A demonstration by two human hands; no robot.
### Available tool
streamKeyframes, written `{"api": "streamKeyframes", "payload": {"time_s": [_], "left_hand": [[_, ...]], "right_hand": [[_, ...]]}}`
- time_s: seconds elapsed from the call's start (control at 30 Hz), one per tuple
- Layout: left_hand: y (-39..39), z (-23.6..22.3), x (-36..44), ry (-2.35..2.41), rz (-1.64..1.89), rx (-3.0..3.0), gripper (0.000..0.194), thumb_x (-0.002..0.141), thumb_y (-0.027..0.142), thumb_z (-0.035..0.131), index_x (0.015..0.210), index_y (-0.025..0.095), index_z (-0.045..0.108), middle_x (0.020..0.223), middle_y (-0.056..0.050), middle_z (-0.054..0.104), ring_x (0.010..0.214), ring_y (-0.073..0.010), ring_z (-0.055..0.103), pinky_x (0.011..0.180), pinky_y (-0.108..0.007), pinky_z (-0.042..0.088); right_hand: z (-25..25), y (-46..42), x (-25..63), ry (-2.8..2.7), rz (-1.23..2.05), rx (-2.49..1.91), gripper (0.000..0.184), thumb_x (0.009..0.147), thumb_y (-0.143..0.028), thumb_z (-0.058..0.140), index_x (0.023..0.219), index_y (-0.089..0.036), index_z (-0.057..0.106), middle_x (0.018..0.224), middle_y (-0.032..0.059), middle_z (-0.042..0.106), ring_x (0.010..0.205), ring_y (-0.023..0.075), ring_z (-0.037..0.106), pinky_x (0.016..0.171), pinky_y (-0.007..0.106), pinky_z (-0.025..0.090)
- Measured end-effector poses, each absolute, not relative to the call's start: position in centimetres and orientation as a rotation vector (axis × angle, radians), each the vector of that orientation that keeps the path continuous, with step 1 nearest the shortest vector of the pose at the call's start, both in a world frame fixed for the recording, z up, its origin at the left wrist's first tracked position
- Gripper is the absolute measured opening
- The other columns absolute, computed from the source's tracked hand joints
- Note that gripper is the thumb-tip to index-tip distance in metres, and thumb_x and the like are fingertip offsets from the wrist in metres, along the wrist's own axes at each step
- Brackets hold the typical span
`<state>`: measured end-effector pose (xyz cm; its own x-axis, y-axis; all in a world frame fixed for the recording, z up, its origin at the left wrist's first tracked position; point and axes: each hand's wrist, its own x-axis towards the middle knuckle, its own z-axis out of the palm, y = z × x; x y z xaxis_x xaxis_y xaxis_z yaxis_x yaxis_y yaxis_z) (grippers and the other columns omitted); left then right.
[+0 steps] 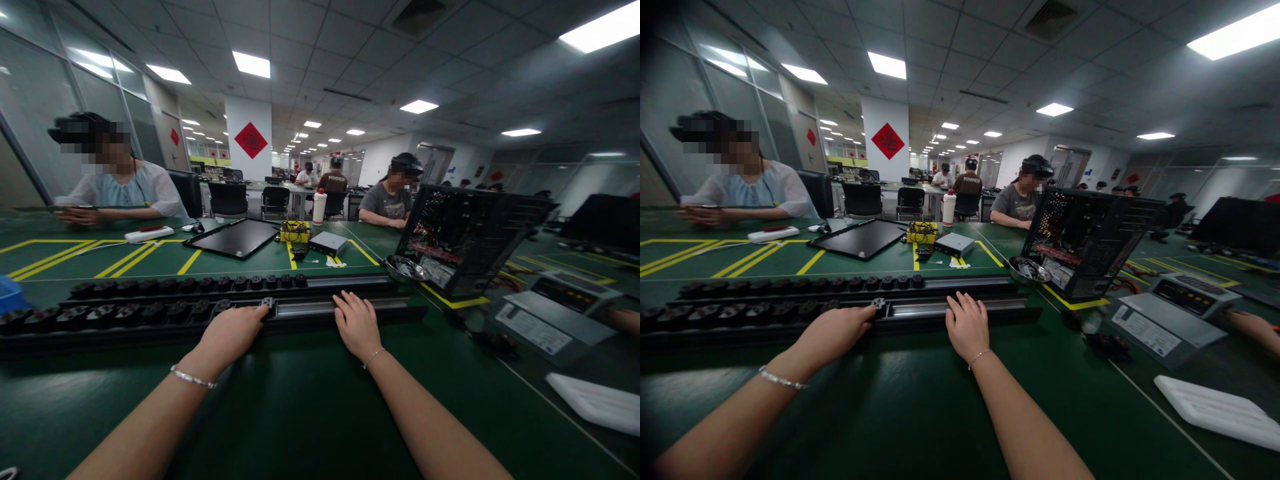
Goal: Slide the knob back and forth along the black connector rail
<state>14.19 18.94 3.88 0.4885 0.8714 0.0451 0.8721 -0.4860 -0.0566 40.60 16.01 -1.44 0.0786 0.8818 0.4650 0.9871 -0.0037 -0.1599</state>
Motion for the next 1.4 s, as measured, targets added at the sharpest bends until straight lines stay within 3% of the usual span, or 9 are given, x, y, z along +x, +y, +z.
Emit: {"api": "streamKeyframes", "payload": {"time_s": [1.4], "left_hand": [[18.9, 3.83, 14.31, -1.56, -0.019, -2.652, 0.021, 0.085, 0.024, 0.039, 0.1, 0.023, 0.055, 0.09, -0.007, 0.07, 0.081, -0.0247, 0.066, 0.066, -0.035, 0.047]], "right_hand": [[-1.62, 16.13, 40.67, -1.838, -0.305, -1.914, 0.041, 0.091, -0.034, 0.032, 0.124, -0.027, 0.056, 0.134, 0.0027, 0.05, 0.127, 0.019, 0.04, 0.107, 0.041, 0.022]]}}
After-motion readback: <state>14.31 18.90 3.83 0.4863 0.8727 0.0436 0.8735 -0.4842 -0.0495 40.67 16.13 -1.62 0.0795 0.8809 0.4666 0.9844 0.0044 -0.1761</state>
